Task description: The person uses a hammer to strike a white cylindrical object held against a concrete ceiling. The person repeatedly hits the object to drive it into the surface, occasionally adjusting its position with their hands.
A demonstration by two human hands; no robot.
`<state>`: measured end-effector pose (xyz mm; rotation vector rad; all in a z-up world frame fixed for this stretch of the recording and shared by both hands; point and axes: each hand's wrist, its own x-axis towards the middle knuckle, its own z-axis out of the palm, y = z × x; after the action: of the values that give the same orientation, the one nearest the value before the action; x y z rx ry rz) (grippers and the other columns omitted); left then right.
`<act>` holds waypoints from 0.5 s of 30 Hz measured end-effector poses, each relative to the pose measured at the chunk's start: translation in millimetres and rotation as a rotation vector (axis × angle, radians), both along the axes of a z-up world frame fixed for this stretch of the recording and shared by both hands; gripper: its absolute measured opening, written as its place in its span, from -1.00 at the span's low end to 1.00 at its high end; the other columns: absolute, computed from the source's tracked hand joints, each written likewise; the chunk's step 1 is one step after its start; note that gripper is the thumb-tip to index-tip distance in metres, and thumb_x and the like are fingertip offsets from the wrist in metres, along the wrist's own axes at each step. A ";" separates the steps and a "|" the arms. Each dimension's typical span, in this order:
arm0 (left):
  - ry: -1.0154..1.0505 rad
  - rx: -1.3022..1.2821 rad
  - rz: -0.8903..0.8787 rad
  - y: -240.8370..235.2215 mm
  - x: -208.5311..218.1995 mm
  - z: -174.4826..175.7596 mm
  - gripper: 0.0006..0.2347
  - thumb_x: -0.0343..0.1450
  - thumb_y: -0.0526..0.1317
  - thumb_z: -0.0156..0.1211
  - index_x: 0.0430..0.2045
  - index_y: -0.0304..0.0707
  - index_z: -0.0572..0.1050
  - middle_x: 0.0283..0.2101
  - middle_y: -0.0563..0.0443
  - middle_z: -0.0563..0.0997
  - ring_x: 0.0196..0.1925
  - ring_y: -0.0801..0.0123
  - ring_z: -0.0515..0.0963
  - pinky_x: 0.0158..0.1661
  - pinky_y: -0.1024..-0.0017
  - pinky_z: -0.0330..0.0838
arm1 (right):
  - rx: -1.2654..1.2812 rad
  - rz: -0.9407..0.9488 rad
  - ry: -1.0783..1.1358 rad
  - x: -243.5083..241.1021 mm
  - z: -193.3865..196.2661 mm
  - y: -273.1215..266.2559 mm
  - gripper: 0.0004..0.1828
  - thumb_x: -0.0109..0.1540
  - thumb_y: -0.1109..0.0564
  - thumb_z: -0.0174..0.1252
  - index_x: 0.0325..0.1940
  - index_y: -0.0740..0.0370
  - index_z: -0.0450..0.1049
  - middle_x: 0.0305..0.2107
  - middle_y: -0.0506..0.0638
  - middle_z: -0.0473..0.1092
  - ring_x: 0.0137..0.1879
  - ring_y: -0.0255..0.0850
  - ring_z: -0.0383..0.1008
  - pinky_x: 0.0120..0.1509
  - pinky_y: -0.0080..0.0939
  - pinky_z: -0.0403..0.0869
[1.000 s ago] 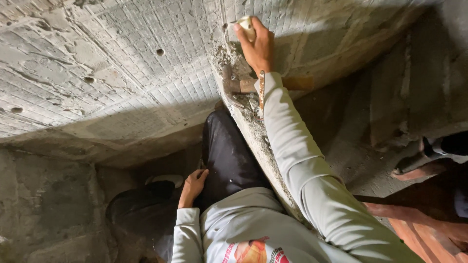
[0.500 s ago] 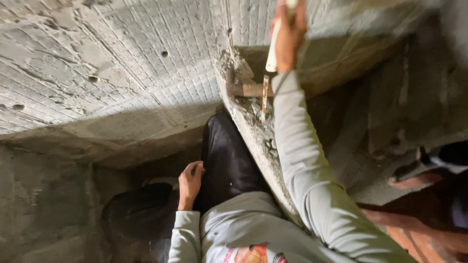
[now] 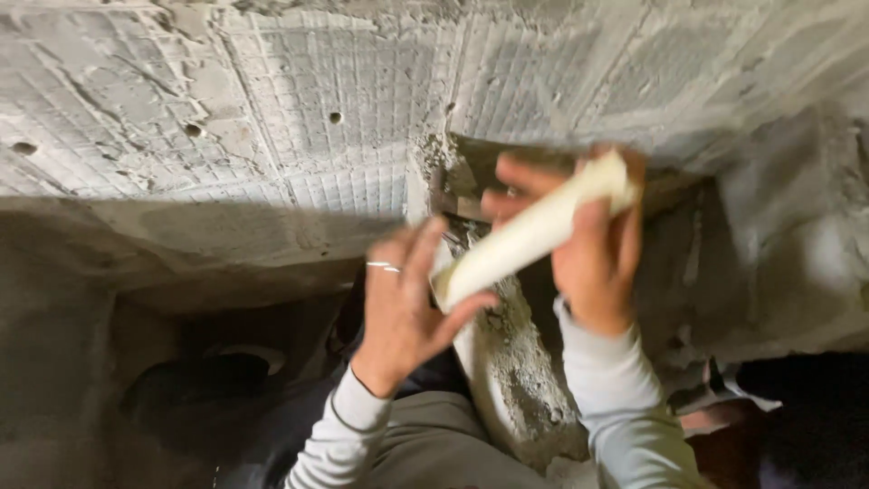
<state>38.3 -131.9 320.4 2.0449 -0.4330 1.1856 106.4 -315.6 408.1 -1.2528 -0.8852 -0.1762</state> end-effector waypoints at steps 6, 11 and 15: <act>0.231 -0.093 -0.299 21.2 -23.4 -20.2 -0.62 0.30 -0.13 0.44 -0.11 -0.40 0.52 -0.23 -0.12 0.68 -0.46 0.29 0.61 -0.41 0.42 0.49 | -0.196 0.046 -0.102 -25.4 -27.6 4.5 -0.47 0.49 -0.26 -0.18 0.28 0.15 -0.08 0.27 0.34 0.26 0.28 0.22 0.46 0.34 0.14 0.55; 0.375 -0.319 -0.227 47.0 -30.6 -61.5 -0.58 0.29 -0.21 0.43 -0.04 -0.46 0.48 -0.15 -0.15 0.67 -0.31 0.22 0.67 -0.26 0.38 0.54 | -0.459 -0.449 -0.348 23.2 -44.7 -30.8 -0.59 0.38 0.22 -0.05 0.30 0.42 0.17 0.30 0.33 0.28 0.46 0.11 0.32 0.61 0.08 0.30; 0.464 -0.551 -0.128 53.7 0.3 -76.8 -0.60 0.31 -0.15 0.45 0.01 -0.25 0.56 -0.39 -0.31 0.64 -0.33 0.19 0.59 -0.30 0.17 0.43 | -1.055 -0.614 -0.058 59.8 -74.8 -51.0 -0.33 0.15 0.30 0.13 0.38 0.27 0.27 0.21 0.41 0.35 0.26 0.35 0.38 0.36 0.33 0.34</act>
<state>38.5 -78.2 243.6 1.6981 -0.0021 0.6261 166.2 -366.5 333.3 -2.5068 -0.6011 -0.2401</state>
